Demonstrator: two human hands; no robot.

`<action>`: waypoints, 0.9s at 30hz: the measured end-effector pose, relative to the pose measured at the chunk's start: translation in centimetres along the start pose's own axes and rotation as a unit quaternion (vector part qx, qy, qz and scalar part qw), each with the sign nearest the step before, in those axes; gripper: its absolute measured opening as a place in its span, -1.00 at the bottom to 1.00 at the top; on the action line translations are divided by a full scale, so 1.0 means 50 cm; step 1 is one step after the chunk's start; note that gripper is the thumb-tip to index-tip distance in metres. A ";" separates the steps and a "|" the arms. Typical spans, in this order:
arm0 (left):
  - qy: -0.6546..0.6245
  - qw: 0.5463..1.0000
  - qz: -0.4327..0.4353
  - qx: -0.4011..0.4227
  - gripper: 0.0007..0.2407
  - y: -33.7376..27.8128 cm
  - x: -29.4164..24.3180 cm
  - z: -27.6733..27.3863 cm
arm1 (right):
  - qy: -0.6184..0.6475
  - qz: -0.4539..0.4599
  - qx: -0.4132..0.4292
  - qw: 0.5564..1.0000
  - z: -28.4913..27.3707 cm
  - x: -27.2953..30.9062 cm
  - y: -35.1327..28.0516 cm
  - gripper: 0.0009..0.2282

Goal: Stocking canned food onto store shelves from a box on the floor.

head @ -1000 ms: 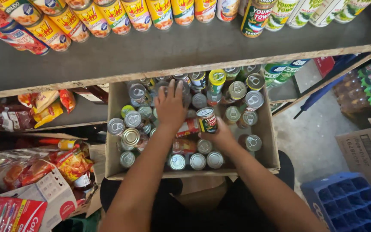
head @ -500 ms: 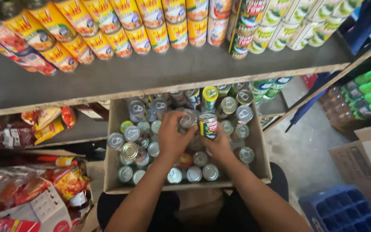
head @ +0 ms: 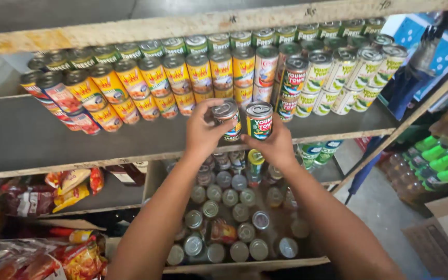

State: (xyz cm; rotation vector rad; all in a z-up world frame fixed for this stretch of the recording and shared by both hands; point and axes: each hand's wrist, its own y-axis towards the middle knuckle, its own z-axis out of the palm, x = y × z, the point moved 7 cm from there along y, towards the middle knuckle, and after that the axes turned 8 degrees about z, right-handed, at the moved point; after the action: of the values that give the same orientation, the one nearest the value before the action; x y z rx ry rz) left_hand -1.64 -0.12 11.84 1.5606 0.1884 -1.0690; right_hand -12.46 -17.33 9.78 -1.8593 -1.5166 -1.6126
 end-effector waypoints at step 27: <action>0.145 0.984 -0.099 0.035 -0.42 -0.037 0.191 -0.092 | 0.233 0.032 0.021 0.972 0.076 -0.055 0.116 -0.42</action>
State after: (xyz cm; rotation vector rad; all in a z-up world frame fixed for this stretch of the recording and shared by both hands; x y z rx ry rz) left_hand 5.01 0.32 3.36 1.7863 0.5192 -1.0048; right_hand -5.21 -18.46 8.53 -1.3592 -1.2594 -1.8058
